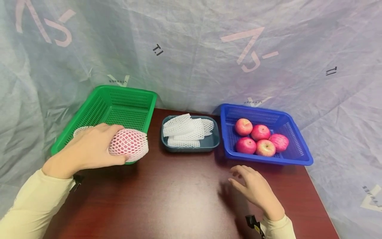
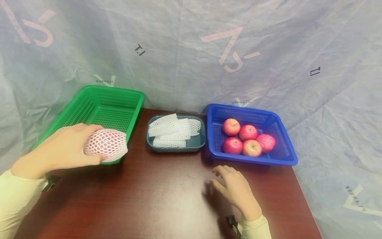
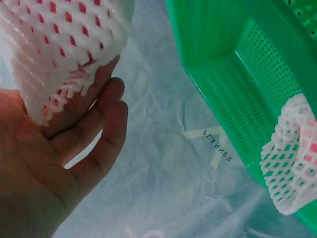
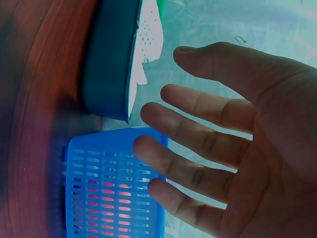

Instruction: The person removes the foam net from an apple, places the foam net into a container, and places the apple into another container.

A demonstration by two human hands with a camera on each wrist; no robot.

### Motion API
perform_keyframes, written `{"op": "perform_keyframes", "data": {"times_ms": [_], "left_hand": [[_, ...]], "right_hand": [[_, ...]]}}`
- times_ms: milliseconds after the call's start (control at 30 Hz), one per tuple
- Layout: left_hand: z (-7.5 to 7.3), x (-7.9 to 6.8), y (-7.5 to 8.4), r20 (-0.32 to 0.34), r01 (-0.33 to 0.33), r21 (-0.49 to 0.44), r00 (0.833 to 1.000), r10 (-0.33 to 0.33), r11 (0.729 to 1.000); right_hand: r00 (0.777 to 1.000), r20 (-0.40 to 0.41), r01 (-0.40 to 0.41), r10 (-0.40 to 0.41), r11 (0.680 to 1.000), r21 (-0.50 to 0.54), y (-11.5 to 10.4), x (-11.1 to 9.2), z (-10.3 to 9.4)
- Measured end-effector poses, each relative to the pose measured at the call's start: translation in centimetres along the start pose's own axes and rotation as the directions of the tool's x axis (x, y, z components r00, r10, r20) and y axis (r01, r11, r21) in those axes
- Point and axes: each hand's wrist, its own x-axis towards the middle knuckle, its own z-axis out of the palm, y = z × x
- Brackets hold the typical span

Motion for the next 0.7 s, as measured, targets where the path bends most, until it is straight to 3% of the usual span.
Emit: {"op": "perform_keyframes", "data": {"times_ms": [167,367,500,700], "left_hand": [[0.6,0.0,1.1,-0.017,-0.043,-0.020,0.999,0.042,0.999],[1.5,0.5,3.4,-0.033,-0.109,-0.062,0.994,0.107,0.992],[2.0,1.2,5.2,-0.038,-0.142,-0.087,0.989,0.140,0.986],[2.7,2.3,7.9,-0.062,-0.220,-0.137,0.975,0.213,0.966]], "right_hand": [[0.997,-0.057,0.050,-0.047,0.998,0.039,0.0,0.4,0.0],[0.972,-0.155,0.199,-0.177,0.970,0.141,-1.6,2.7,0.3],[0.936,-0.200,0.327,-0.289,0.926,0.191,-3.9,5.1,0.4],[0.850,-0.282,0.511,-0.445,0.825,0.240,-7.2,8.0,0.5]]}}
